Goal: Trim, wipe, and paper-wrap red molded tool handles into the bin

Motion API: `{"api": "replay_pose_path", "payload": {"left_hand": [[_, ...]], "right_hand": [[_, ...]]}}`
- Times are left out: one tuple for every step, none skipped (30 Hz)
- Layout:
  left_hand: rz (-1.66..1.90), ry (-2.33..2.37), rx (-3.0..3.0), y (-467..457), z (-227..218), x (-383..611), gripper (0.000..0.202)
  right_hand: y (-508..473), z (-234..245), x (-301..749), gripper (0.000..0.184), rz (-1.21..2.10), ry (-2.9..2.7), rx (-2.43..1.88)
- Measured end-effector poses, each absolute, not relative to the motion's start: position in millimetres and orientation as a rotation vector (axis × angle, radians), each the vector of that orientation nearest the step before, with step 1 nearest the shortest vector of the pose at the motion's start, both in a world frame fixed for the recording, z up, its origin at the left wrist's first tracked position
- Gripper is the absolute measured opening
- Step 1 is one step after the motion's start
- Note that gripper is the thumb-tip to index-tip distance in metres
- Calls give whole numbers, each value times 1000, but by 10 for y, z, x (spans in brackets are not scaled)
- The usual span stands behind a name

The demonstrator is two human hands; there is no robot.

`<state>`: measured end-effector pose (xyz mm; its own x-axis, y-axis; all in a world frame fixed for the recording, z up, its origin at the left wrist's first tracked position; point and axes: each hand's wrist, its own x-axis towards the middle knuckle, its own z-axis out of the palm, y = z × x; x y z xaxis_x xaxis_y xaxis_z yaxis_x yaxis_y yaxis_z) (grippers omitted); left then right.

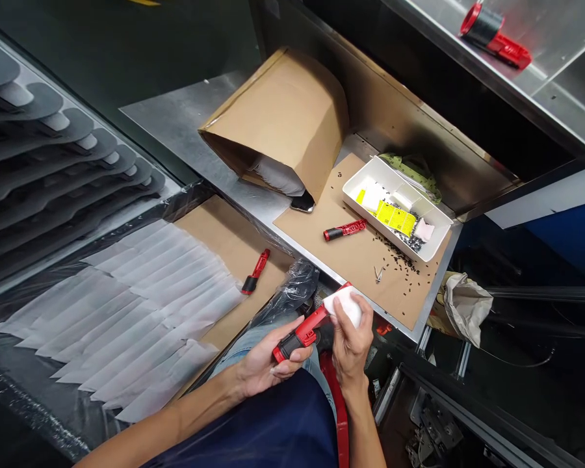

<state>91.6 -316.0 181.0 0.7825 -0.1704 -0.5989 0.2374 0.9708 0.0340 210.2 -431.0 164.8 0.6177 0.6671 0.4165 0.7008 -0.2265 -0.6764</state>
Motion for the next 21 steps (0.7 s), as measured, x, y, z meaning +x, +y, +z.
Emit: {"api": "replay_pose_path", "payload": {"left_hand": [[-217, 640, 104, -3168, 1795, 920, 43], [-215, 646, 101, -3175, 1781, 923, 44], [-215, 651, 99, -3182, 1767, 924, 45], [-214, 655, 98, -3189, 1757, 923, 45], [-214, 656, 97, -3194, 1750, 921, 45], [-213, 655, 96, -3198, 1747, 918, 45], [-210, 653, 96, -3200, 1747, 914, 44], [-209, 653, 96, -3200, 1750, 912, 43], [-210, 655, 98, -3199, 1753, 910, 44], [-216, 660, 101, -3196, 1756, 909, 45], [-226, 667, 105, -3192, 1760, 910, 46], [-237, 673, 110, -3188, 1763, 911, 47], [-248, 677, 115, -3183, 1766, 913, 47], [-258, 677, 120, -3179, 1770, 915, 47], [-266, 675, 126, -3176, 1774, 917, 46], [-271, 672, 133, -3175, 1779, 918, 45], [-269, 671, 141, -3177, 1783, 919, 45], [-262, 671, 149, -3181, 1787, 920, 45], [-250, 673, 156, -3186, 1791, 921, 44], [-235, 675, 163, -3192, 1794, 922, 44], [-222, 675, 170, -3198, 1797, 923, 43]], "right_hand": [[-4326, 1638, 2046, 36, -22, -1090, -1919], [-4341, 1632, 2001, 38, 12, -1112, -1893], [-4352, 1629, 1973, 38, 50, -1145, -1867], [-4359, 1630, 1966, 37, 81, -1173, -1848], [-4359, 1633, 1977, 35, 100, -1188, -1841], [-4355, 1640, 2002, 33, 105, -1182, -1847], [-4347, 1648, 2031, 31, 94, -1157, -1863], [-4339, 1659, 2059, 30, 80, -1124, -1880], [-4333, 1671, 2079, 30, 71, -1106, -1886], [-4330, 1683, 2091, 30, 75, -1117, -1876], [-4331, 1695, 2098, 31, 90, -1156, -1850], [-4334, 1707, 2106, 32, 108, -1208, -1818], [-4338, 1718, 2117, 32, 119, -1256, -1790], [-4343, 1728, 2132, 32, 114, -1279, -1772], [-4346, 1739, 2150, 33, 93, -1272, -1768], [-4348, 1750, 2166, 34, 70, -1254, -1773], [-4346, 1762, 2175, 34, 56, -1242, -1779], [-4342, 1774, 2176, 36, 56, -1246, -1776], [-4335, 1785, 2168, 37, 64, -1267, -1757], [-4326, 1795, 2156, 37, 75, -1294, -1736], [-4316, 1803, 2142, 38, 71, -1305, -1725]]}}
